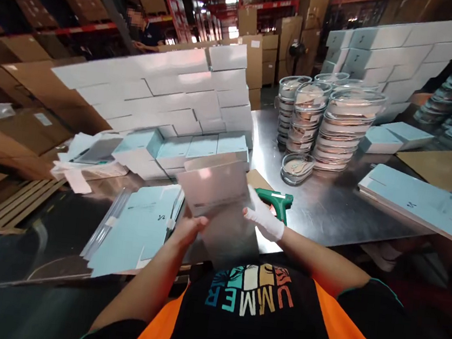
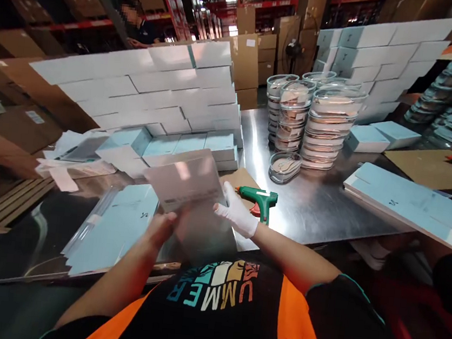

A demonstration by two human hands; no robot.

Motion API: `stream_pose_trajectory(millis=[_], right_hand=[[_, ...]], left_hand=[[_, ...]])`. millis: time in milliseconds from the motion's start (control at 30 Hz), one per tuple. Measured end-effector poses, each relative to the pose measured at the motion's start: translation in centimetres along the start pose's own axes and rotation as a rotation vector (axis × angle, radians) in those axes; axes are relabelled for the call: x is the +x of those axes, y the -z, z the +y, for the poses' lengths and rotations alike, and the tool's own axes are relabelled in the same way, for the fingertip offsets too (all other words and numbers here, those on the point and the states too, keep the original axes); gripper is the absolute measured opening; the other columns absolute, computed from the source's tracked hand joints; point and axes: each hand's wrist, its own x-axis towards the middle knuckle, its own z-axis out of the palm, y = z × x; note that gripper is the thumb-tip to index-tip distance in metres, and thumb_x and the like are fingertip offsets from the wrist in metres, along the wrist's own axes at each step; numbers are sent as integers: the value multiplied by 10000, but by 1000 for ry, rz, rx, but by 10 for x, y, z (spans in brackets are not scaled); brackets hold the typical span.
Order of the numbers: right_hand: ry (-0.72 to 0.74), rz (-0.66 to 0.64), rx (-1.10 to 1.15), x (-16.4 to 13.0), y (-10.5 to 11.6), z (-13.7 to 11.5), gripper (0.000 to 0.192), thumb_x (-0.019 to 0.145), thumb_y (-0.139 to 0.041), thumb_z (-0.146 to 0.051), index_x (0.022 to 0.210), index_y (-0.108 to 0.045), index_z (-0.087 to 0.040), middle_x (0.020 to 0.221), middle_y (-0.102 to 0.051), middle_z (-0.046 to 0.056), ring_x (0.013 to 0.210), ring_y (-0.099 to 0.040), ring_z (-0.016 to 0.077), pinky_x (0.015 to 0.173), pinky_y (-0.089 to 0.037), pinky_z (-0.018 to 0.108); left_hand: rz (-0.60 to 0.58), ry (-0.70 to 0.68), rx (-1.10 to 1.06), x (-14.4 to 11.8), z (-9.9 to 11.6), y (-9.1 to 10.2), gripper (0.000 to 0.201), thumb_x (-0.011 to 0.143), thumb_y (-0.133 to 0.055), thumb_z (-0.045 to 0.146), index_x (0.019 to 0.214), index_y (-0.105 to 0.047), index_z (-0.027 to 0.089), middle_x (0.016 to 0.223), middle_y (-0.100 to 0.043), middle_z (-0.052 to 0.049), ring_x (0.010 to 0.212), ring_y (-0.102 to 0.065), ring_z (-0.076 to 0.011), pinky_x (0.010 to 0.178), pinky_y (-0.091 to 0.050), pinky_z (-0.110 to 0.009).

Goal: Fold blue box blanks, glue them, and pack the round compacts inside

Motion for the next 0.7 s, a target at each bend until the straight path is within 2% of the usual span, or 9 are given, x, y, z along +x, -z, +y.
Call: stream_pose_trajectory(millis=[67, 133, 200, 267, 333, 400, 500, 600, 700], right_hand=[[8, -62, 93, -6, -2, -11, 1189, 790, -764, -972, 1675, -539, -210, 1562, -685, 203, 1521, -618, 387, 1266, -531, 518], [49, -42, 127, -6, 0, -21, 1090, 797, -866, -854, 1651, -568, -245, 1628, -639, 174, 1558, -581, 370, 1310, -485, 515], [106, 20, 81, -2, 5, -29, 953, 813, -891, -789, 1565, -651, -255, 1628, -636, 147, 1543, -586, 357, 1310, -483, 505], [135, 44, 18, 4, 8, -35, 763, 853, -858, -763, 1394, -757, -235, 1512, -707, 135, 1435, -658, 346, 1238, -547, 475], [120, 99, -29, 9, 6, -37, 572, 925, -791, -693, 1236, -794, -213, 1313, -776, 116, 1265, -731, 317, 1144, -601, 449], [109, 213, -100, 13, -1, -36, 417, 965, -726, -540, 1202, -771, -200, 1186, -789, 97, 1121, -757, 283, 1079, -625, 437], [201, 394, -225, 17, -8, -30, 458, 913, -648, -309, 1355, -687, -193, 1321, -769, 116, 1202, -743, 267, 1165, -582, 437], [279, 414, -292, 17, 6, -27, 597, 932, -599, -273, 1525, -580, -212, 1562, -677, 137, 1420, -670, 265, 1262, -520, 431], [42, 354, -571, 13, 40, -24, 508, 1062, -535, -375, 1543, -582, -218, 1587, -674, 152, 1386, -697, 279, 1196, -560, 437]], left_hand=[[158, -172, 116, 11, -4, -13, 1445, 524, -945, 910, 1697, -397, 267, 1484, -698, -207, 1220, -773, -368, 1017, -659, -498], [259, -322, 246, 14, -8, -18, 1405, 567, -971, 852, 1693, -387, 249, 1558, -636, -215, 1300, -734, -357, 1071, -633, -480], [262, -451, 332, 11, -12, -15, 1185, 625, -968, 815, 1561, -553, 218, 1471, -687, -199, 1319, -719, -362, 1115, -612, -492], [204, -550, 355, 3, -16, -12, 850, 717, -921, 804, 1285, -718, 205, 1172, -781, -132, 1149, -766, -340, 1058, -633, -499], [170, -594, 342, -6, -17, -12, 629, 825, -867, 761, 1100, -750, 207, 940, -762, -64, 913, -765, -278, 915, -655, -453], [230, -648, 281, -13, -15, -18, 615, 863, -860, 726, 1184, -730, 219, 1071, -775, -86, 928, -764, -263, 859, -646, -413], [290, -740, 212, -19, -12, -27, 785, 850, -868, 741, 1434, -625, 276, 1427, -700, -159, 1232, -742, -328, 984, -636, -459], [224, -702, 362, -21, -10, -23, 684, 844, -863, 753, 1301, -709, 268, 1233, -743, -106, 1208, -733, -327, 1053, -614, -478], [295, -625, 399, -17, -3, -9, 676, 785, -893, 783, 1170, -746, 248, 1115, -725, -59, 1123, -723, -297, 1063, -590, -458]])
